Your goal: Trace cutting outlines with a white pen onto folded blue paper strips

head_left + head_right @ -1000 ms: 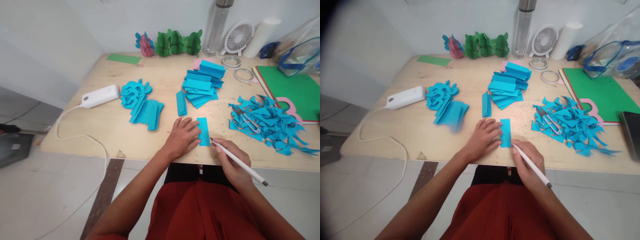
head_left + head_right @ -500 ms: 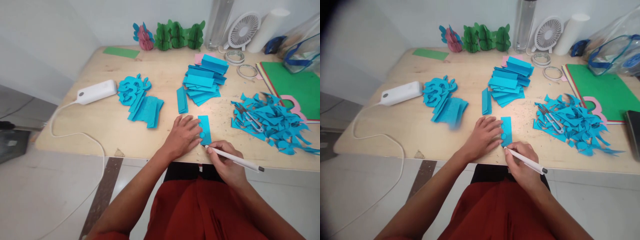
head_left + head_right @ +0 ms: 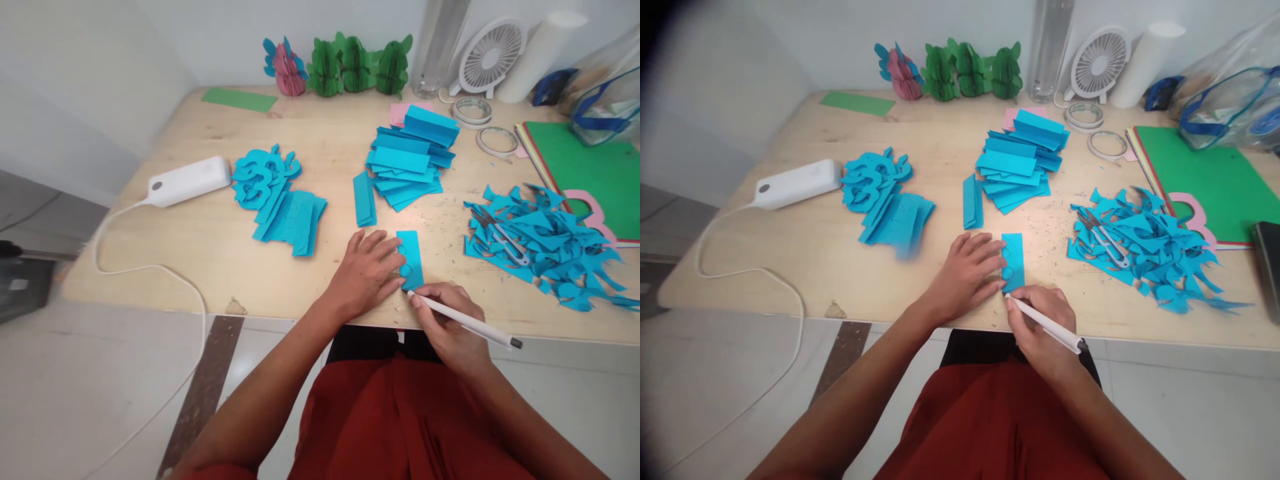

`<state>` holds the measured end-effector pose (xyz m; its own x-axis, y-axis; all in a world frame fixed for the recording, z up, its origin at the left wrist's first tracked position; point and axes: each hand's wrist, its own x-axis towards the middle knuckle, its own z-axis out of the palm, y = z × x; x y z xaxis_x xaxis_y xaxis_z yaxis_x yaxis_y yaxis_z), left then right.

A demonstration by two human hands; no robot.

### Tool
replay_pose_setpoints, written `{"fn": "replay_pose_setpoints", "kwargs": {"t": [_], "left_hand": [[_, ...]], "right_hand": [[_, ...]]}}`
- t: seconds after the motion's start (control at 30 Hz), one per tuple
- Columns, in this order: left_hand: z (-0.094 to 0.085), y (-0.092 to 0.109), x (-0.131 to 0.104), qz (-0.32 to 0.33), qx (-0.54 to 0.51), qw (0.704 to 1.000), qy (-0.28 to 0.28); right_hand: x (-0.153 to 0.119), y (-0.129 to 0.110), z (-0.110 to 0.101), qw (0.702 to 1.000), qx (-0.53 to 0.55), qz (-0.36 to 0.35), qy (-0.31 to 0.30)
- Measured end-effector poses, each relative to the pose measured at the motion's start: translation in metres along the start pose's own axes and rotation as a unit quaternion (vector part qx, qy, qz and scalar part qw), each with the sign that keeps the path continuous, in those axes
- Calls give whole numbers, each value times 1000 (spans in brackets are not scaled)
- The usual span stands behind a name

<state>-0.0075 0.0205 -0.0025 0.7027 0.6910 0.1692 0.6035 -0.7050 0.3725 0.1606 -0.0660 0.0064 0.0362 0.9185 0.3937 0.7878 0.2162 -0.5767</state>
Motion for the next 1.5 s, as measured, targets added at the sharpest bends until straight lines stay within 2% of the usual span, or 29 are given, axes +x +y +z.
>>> {"fn": "replay_pose_setpoints", "kwargs": {"t": [1.03, 1.5], "left_hand": [[0, 0, 0, -1, 0, 1000, 3], [1, -1, 0, 3, 5, 1000, 6]], "right_hand": [[1, -2, 0, 1000, -5, -11, 6], [-1, -1, -1, 1000, 0, 20, 19]]}}
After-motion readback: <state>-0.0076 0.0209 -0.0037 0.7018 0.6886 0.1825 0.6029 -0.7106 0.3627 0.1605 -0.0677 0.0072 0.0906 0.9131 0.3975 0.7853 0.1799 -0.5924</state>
